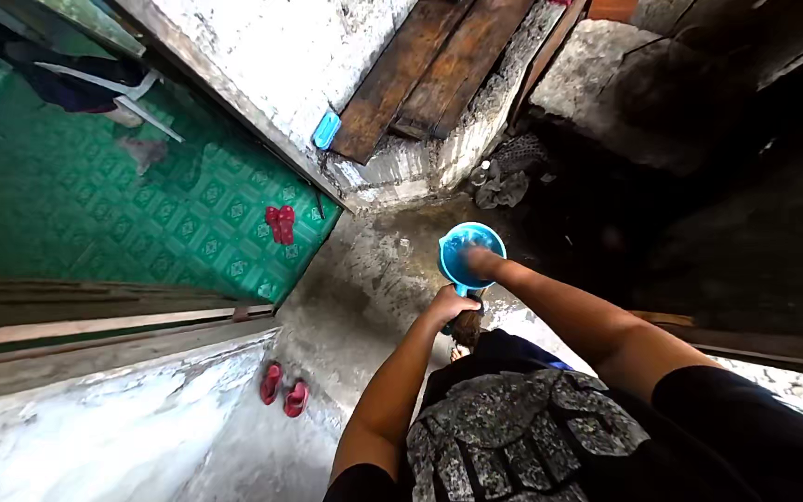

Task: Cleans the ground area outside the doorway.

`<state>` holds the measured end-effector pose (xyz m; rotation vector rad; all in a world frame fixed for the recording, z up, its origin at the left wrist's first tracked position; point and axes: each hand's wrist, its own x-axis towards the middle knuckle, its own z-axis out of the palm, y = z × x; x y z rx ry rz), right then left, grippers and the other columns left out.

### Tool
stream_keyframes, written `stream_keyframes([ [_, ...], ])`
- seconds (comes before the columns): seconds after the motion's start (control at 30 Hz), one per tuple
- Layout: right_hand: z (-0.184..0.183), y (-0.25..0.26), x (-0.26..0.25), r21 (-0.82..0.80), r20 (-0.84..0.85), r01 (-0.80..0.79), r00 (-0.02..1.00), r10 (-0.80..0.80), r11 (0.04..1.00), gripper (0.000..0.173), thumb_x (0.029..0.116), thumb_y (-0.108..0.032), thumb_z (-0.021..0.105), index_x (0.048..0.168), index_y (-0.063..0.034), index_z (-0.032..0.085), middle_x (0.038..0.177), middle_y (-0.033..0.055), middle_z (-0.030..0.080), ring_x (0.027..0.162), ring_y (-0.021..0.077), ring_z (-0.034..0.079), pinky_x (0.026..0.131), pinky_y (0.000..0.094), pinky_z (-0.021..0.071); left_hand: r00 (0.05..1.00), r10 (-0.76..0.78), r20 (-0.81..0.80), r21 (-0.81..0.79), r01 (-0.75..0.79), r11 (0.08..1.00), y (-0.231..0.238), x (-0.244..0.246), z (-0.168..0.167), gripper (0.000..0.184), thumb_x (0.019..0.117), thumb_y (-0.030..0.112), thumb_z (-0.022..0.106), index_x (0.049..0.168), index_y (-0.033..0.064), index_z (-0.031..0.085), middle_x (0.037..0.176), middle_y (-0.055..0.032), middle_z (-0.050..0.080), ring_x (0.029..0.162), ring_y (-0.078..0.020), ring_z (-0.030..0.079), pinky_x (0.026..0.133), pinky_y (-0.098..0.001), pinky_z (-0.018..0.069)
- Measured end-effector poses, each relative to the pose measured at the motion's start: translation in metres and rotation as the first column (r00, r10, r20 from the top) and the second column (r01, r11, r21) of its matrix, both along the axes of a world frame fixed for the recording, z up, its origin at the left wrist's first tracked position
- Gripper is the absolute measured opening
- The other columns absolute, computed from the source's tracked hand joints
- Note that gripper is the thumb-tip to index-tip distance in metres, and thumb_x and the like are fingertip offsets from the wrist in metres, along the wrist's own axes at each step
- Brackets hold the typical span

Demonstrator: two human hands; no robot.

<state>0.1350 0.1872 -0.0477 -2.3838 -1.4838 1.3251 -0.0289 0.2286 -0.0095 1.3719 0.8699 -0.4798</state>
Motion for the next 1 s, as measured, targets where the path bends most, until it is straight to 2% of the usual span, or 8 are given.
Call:
stream_keyframes([
  [0.1, 0.015, 0.023, 0.009, 0.04, -0.156, -0.03, 0.987, 0.036, 0.999, 0.03, 0.0975, 0.0, 0.061, 0.127, 0.0022, 0.066, 0.122, 0.0275, 0.067, 0.117, 0.0454, 0.063, 0.102, 0.0641, 0.0473, 1.0, -0.001, -0.007, 0.003, 0.001, 1.0, 0.02, 0.009, 0.001, 0.053, 0.0831, 0.01, 0.081, 0.128, -0.0066, 0.058, 0.118, -0.0217, 0.067, 0.107, -0.0263, 0.067, 0.097, -0.0446, 0.0541],
  [0.23, 0.017, 0.055, 0.018, -0.044, 0.14, 0.183, 0.974, -0.176, 0.982, 0.034, 0.1006, -0.015, 0.058, 0.133, -0.0073, 0.059, 0.12, 0.0257, 0.068, 0.108, 0.049, 0.067, 0.083, 0.0684, 0.054, 1.0, 0.007, -0.003, -0.001, -0.007, 1.0, 0.043, 0.02, 0.001, 0.05, 0.0827, 0.01, 0.081, 0.125, -0.0052, 0.059, 0.112, -0.0186, 0.068, 0.1, -0.023, 0.067, 0.093, -0.0419, 0.0557],
  [0.37, -0.001, 0.071, 0.019, -0.014, -0.015, 0.014, 1.0, -0.014, 1.0, 0.054, 0.0919, 0.0, 0.069, 0.144, -0.0011, 0.054, 0.145, 0.0272, 0.053, 0.128, 0.0479, 0.056, 0.103, 0.0655, 0.0479, 0.999, 0.029, 0.028, -0.022, -0.028, 0.999, 0.07, 0.026, 0.001, 0.048, 0.0817, 0.007, 0.081, 0.123, -0.0054, 0.06, 0.109, -0.0176, 0.068, 0.097, -0.0217, 0.067, 0.091, -0.0409, 0.0559],
  [0.53, 0.014, 0.101, 0.019, -0.091, 0.001, 0.024, 1.0, -0.024, 0.996, 0.038, 0.0961, -0.005, 0.065, 0.131, 0.007, 0.061, 0.137, 0.0322, 0.057, 0.127, 0.0508, 0.056, 0.101, 0.0692, 0.0468, 0.999, -0.036, 0.038, -0.019, 0.037, 0.999, 0.104, 0.033, 0.003, 0.051, 0.0813, 0.006, 0.082, 0.125, -0.0057, 0.06, 0.113, -0.0187, 0.068, 0.101, -0.0221, 0.068, 0.094, -0.0411, 0.0561],
  [0.67, 0.024, 0.121, 0.025, -0.106, 0.087, 0.288, 0.956, -0.28, 0.952, 0.048, 0.0999, -0.011, 0.06, 0.146, -0.0016, 0.052, 0.139, 0.0296, 0.058, 0.128, 0.0502, 0.057, 0.101, 0.0711, 0.0472, 0.986, -0.161, 0.049, 0.0, 0.161, 0.987, 0.14, 0.037, 0.004, 0.051, 0.0808, 0.007, 0.082, 0.125, -0.0062, 0.06, 0.113, -0.0201, 0.068, 0.102, -0.0249, 0.067, 0.095, -0.044, 0.0551],
  [0.77, 0.034, 0.132, 0.024, -0.085, 0.147, 0.381, 0.919, -0.366, 0.921, 0.037, 0.1011, -0.014, 0.058, 0.136, -0.0025, 0.059, 0.127, 0.0273, 0.066, 0.118, 0.0479, 0.064, 0.092, 0.0677, 0.0513, 0.965, -0.259, 0.032, 0.017, 0.259, 0.966, 0.164, 0.038, 0.009, 0.054, 0.081, 0.008, 0.083, 0.127, -0.0063, 0.059, 0.116, -0.0217, 0.068, 0.106, -0.0274, 0.067, 0.097, -0.0459, 0.0545],
  [0.9, 0.023, 0.138, 0.017, -0.051, 0.043, 0.362, 0.932, -0.36, 0.931, 0.055, 0.0965, -0.004, 0.063, 0.149, 0.0012, 0.048, 0.151, 0.031, 0.045, 0.134, 0.0515, 0.05, 0.106, 0.0678, 0.0456, 0.933, -0.361, 0.009, 0.035, 0.36, 0.932, 0.187, 0.043, 0.017, 0.053, 0.0817, 0.008, 0.082, 0.128, -0.0058, 0.059, 0.117, -0.0223, 0.067, 0.106, -0.0281, 0.067, 0.097, -0.0468, 0.054],
  [1.0, 0.025, 0.143, 0.013, -0.024, 0.018, 0.428, 0.904, -0.428, 0.903, 0.05, 0.0955, -0.004, 0.064, 0.144, -0.0006, 0.052, 0.137, 0.0313, 0.059, 0.125, 0.0511, 0.059, 0.102, 0.0688, 0.0475, 0.909, -0.418, 0.012, 0.048, 0.417, 0.908, 0.203, 0.043, 0.019, 0.053, 0.0809, 0.007, 0.082, 0.127, -0.0057, 0.06, 0.116, -0.0218, 0.067, 0.106, -0.0277, 0.067, 0.097, -0.0465, 0.054],
])
